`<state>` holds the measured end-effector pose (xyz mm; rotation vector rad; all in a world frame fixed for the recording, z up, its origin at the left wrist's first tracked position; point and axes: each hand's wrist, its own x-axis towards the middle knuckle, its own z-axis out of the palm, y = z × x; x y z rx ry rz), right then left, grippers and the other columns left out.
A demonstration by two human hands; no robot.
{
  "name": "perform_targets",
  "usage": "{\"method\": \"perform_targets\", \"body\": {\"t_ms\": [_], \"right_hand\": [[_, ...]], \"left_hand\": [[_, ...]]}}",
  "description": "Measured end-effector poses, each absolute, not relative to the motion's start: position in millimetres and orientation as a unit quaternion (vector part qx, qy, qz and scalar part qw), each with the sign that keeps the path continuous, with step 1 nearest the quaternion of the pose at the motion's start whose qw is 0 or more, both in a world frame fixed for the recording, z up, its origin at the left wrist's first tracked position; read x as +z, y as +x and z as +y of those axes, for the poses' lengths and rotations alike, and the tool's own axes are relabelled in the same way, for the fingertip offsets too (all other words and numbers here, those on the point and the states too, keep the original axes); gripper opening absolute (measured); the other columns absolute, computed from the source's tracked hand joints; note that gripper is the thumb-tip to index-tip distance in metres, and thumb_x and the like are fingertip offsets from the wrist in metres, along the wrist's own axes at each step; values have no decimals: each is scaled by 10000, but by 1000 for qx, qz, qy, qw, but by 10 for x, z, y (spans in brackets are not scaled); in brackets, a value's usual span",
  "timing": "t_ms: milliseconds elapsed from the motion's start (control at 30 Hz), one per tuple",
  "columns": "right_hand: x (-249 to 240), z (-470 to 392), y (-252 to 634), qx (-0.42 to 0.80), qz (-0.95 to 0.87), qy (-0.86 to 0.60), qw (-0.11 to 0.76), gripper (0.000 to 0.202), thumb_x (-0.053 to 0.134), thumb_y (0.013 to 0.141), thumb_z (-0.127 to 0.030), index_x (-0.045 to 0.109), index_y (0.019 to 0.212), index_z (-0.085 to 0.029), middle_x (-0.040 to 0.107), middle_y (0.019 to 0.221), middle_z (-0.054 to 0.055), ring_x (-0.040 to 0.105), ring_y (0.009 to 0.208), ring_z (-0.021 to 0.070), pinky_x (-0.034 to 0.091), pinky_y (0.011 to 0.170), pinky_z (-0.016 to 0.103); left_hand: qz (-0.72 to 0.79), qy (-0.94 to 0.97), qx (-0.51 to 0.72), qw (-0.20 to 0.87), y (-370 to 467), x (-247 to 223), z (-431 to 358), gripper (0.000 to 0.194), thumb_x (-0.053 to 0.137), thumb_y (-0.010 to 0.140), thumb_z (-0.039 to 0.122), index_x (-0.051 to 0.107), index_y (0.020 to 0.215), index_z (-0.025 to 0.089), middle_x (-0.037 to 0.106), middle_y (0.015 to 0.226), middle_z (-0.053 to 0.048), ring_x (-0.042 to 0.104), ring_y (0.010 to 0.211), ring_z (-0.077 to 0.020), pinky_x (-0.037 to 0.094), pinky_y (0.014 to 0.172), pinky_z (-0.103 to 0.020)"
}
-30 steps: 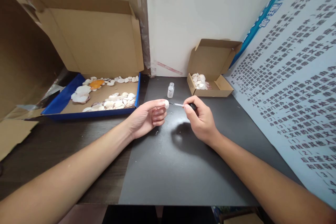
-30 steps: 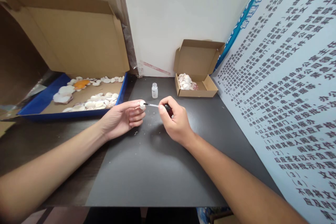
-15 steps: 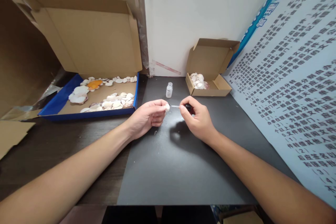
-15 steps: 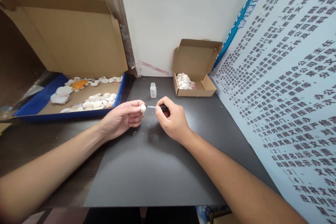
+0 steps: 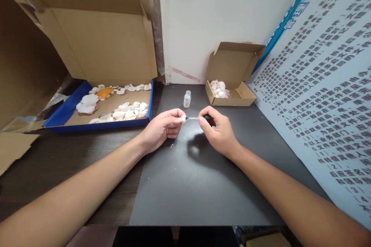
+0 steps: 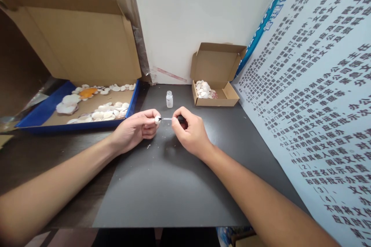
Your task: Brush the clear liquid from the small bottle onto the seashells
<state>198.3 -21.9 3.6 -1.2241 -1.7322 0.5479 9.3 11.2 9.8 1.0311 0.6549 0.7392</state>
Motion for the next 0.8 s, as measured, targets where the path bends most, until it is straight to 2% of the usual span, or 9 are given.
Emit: {"method": "perform_targets", "body": {"t_ms": [300,500,800], "right_hand": [[67,-251,1995,204,-694,-485,492,133,518,862,-236,497,734,-204,414,584,-54,351,491,93,305,492,227],[60,-254,1964,222,-713,-476,465,114,524,844,-235,513,736,-200,449,596,-41,381,508,98,322,492,223],[84,-259,1977,204,-693,-500,477,131,535,805,-216,485,685,-201,407,534,-61,352,450,80,305,448,205]], "left_hand": [[302,464,342,759,87,101,120,46,558,783,154,521,757,160,262,606,58,206,498,-68,145,481,-218],[296,462,330,768,85,107,115,42,539,770,151,504,752,163,257,599,56,209,504,-76,154,486,-221],[293,457,335,770,76,103,123,44,510,763,138,511,722,152,232,596,54,197,506,-80,155,486,-229]]}}
